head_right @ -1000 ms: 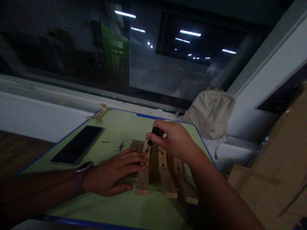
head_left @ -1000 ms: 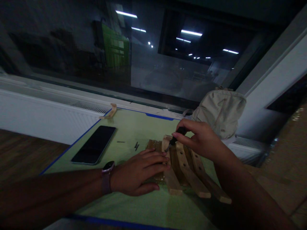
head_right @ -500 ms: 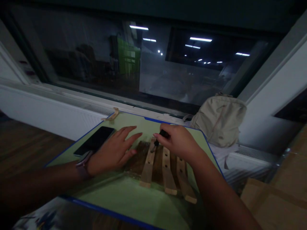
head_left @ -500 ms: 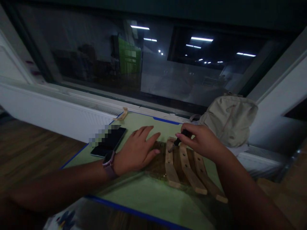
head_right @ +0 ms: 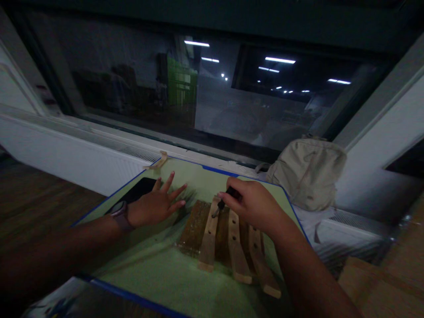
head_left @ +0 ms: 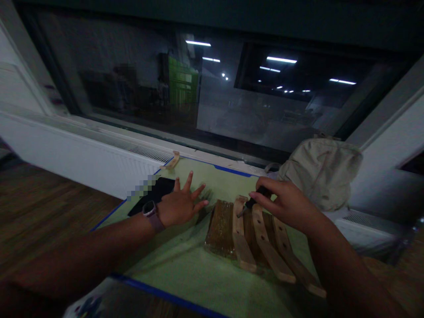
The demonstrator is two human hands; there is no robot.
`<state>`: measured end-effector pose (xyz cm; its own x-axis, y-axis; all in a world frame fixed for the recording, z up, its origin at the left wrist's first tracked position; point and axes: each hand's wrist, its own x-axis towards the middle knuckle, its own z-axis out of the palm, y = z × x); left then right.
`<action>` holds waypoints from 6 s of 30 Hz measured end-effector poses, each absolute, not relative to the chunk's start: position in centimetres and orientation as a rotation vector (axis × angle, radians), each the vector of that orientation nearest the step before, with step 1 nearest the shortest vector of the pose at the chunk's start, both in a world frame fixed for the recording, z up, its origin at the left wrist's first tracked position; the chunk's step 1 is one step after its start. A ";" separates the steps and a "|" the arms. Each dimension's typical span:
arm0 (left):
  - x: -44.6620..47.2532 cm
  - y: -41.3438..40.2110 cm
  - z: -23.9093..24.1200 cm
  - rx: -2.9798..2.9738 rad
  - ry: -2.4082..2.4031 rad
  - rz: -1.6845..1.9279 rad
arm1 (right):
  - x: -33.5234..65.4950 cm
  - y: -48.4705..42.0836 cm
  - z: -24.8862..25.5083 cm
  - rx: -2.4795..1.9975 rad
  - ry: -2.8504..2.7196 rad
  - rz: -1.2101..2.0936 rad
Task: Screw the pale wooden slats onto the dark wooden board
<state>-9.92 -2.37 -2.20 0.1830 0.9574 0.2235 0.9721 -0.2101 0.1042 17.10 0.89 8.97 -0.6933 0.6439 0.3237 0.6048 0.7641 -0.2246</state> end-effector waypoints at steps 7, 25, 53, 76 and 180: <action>-8.9 -2.8 -1.8 -2.209 -1.922 -0.426 | 17.1 0.5 9.0 -0.959 -2.581 0.191; -6.7 -5.3 -2.8 -2.902 -0.624 -0.885 | 16.6 0.6 7.8 -0.535 -2.447 0.362; -7.6 -4.8 -2.9 -3.246 -0.503 -0.915 | 16.3 1.1 7.7 -0.656 -2.311 0.181; -7.6 -4.6 -2.9 -3.244 -0.492 -0.934 | 16.3 0.4 7.9 -0.713 -2.265 0.260; -7.6 -4.5 -2.6 -3.286 -0.471 -0.905 | 16.4 0.4 8.1 -0.722 -2.299 0.181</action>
<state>-7.56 -4.50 -2.64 0.8281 0.3333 0.4507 0.1785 -0.9190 0.3516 16.43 0.43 8.06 -0.5926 0.5466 0.5916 0.4475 0.8342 -0.3224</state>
